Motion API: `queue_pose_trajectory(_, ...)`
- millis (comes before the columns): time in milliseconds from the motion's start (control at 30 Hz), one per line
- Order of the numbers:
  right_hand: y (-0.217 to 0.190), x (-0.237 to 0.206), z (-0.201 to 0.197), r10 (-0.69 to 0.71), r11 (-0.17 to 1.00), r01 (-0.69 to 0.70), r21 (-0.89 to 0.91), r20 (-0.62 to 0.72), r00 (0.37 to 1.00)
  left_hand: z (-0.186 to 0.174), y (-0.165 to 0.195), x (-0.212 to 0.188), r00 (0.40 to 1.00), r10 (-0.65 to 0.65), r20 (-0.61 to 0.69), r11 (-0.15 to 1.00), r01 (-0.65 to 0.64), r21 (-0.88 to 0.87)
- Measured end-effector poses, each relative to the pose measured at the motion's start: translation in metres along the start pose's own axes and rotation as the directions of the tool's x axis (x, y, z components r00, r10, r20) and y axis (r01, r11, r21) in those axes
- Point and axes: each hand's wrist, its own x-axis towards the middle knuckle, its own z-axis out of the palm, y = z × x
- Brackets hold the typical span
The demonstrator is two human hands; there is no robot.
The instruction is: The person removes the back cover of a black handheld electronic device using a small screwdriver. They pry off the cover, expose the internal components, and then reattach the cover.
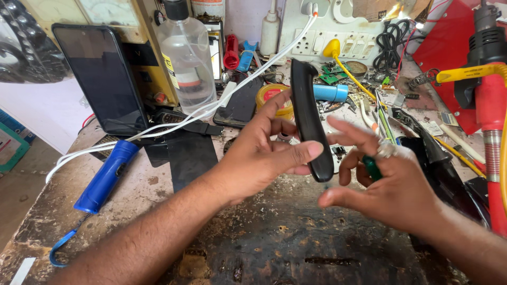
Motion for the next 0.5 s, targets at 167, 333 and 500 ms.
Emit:
queue_pose_trajectory(167,-0.005,-0.003,0.000,-0.042,0.998,0.042,-0.052,0.005,0.999,0.005,0.002,-0.003,0.999,-0.042,-0.017,0.999,0.041,-0.003)
queue_pose_trajectory(333,-0.006,-0.003,-0.005,0.004,0.999,-0.008,0.043,0.073,0.997,0.007,0.003,-0.002,0.995,-0.080,-0.058,0.997,0.078,-0.024)
queue_pose_trajectory(500,-0.011,-0.002,-0.009,0.031,0.998,-0.036,0.057,0.095,0.995,0.009,0.002,-0.001,0.986,-0.112,-0.120,0.994,0.112,-0.007)
